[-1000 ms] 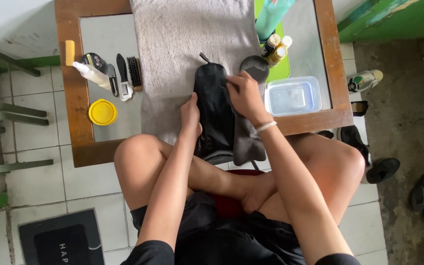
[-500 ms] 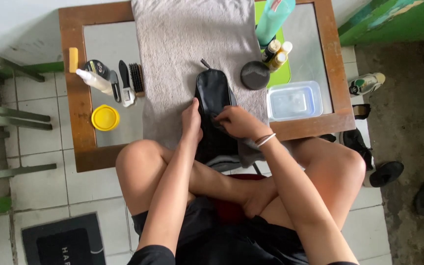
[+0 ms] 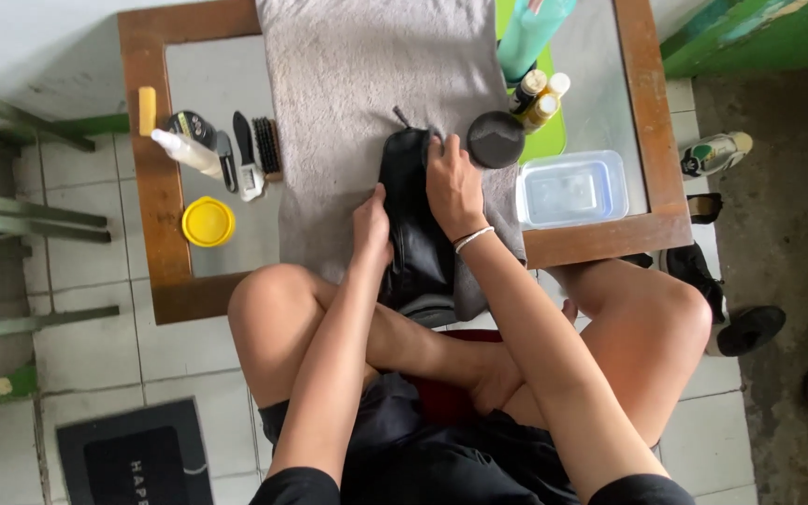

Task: The person is cleaning a black bag by applying a substance and brushing it thoroughly on a repair bench.

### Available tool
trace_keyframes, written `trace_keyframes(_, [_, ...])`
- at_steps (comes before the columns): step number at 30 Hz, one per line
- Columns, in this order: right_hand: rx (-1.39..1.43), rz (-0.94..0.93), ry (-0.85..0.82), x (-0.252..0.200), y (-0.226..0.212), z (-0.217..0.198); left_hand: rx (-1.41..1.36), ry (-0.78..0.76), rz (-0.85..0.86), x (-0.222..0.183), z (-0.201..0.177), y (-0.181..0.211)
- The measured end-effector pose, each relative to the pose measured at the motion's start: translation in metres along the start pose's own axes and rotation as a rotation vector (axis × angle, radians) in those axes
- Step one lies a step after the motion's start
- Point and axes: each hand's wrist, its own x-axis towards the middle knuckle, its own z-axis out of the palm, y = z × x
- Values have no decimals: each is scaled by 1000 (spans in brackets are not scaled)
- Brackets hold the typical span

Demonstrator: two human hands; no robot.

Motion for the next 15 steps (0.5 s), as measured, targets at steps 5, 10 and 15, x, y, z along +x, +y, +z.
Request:
trace_keyframes(5, [283, 301, -410, -14, 4, 37, 11, -24, -37, 42, -15, -31])
trace_keyframes(10, [540, 209, -188, 11, 28, 0, -56, -14, 11, 4, 2, 0])
trace_keyframes(15, [419, 5, -180, 10, 2, -14, -53, -4, 45, 16, -2, -9])
